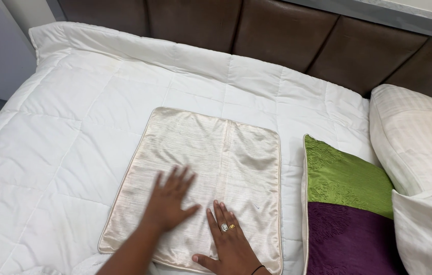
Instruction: The person removes a white pillow from a beige pillowcase on a bed. They pull the pillow out by hand, then smooth and fold the empty pillowcase flat on the bed surface.
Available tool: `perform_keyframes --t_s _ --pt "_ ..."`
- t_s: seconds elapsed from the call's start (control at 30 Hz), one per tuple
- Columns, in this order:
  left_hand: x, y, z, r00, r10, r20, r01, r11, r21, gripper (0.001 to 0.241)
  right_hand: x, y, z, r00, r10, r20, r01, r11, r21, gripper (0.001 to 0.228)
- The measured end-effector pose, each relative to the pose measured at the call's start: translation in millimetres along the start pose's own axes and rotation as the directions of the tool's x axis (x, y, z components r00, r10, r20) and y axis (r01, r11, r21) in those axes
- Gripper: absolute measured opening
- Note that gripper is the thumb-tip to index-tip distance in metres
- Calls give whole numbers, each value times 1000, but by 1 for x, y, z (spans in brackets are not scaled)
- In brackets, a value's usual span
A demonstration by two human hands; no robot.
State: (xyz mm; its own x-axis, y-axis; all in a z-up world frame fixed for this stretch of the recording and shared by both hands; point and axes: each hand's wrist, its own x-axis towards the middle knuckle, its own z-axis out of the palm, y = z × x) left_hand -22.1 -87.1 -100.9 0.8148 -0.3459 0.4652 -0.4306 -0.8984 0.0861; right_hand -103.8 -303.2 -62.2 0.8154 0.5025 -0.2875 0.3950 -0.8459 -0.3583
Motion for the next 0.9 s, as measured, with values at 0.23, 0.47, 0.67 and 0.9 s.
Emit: perform_keyframes --t_s 0.23,0.47,0.67,0.9 --pt "13 43 4 907 92 411 41 952 -303 62 4 7 -6 996 36 -82 -31 998 62 106" --pt "20 16 -17 885 30 465 86 970 -226 81 1 8 -8 997 13 -78 -13 1000 0 102" --pt "26 27 -24 766 -28 642 157 977 -144 103 3 9 -24 997 51 -61 -42 988 148 106" --pt "9 56 2 940 33 339 87 939 -333 88 7 57 -3 882 260 -393 -216 964 153 84"
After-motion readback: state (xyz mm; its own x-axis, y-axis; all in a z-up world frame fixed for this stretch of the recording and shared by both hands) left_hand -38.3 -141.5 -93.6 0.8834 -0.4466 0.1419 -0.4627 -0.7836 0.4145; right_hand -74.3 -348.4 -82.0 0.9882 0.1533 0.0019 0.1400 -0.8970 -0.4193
